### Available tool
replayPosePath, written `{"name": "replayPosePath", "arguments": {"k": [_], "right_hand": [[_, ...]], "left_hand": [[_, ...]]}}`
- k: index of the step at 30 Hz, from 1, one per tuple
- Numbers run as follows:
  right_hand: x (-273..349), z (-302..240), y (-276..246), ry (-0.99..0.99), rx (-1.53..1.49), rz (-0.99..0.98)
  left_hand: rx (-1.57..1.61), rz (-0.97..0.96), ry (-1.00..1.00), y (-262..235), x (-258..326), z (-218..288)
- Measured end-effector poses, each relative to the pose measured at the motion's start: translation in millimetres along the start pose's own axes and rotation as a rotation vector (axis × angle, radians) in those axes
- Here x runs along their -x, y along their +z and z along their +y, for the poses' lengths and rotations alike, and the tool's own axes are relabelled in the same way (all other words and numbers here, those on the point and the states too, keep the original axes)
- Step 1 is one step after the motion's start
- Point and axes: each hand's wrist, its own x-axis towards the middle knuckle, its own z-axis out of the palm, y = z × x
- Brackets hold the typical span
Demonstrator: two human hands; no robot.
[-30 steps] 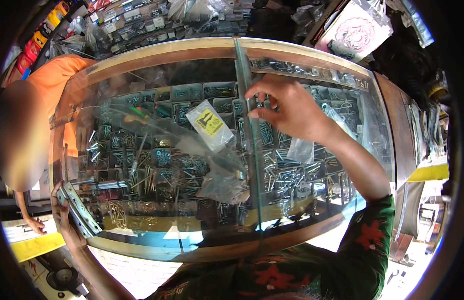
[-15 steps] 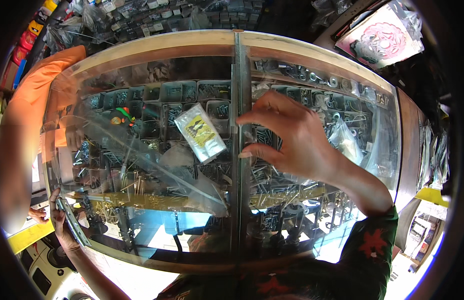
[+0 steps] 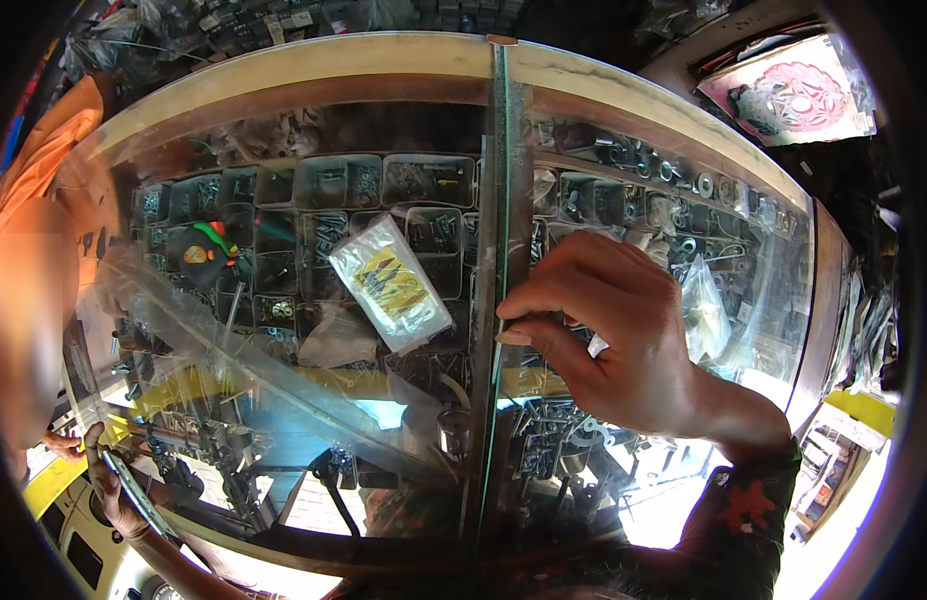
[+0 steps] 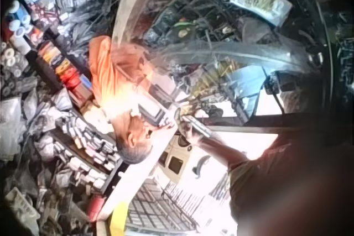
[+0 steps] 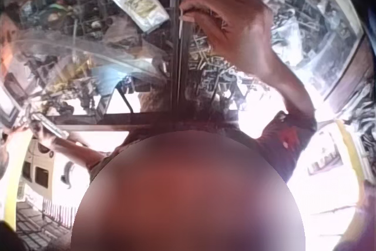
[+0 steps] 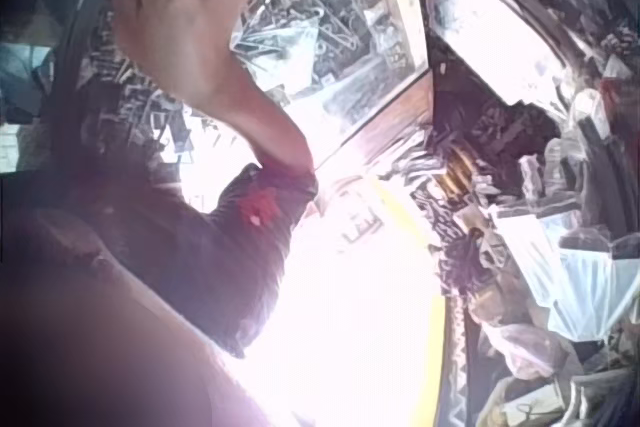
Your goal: The person holds a metal door hinge and repeatedly inserts and removes screws from its mounting holes. They also pick up a long metal rod and test-fit it into the hinge barrel. The person continues to handle the hinge and screws without completing the assembly.
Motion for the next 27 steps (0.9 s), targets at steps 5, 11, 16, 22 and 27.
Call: {"name": "replayPosePath", "arguments": {"k": [5, 11, 16, 22, 27], "right_hand": [[-4, 2, -5, 0.025, -0.059, -0.072], [-7, 3, -9, 0.035, -0.089, -0.098], [-8, 1, -7, 0.003, -0.052, -0.092], [-10, -1, -6, -0.086, 0.111, -0.107], [-13, 1, -6, -0.086, 0.101, -0.091]], "left_hand": [[0.101, -0.05, 0.021, -29, 5, -10], [0.118, -0.035, 0.079, -53, 5, -22], [0.144, 0.08, 0.062, -56, 6, -30], [0.122, 0.044, 0.049, -63, 9, -29], [0.122, 0.062, 0.055, -66, 6, -34]]}}
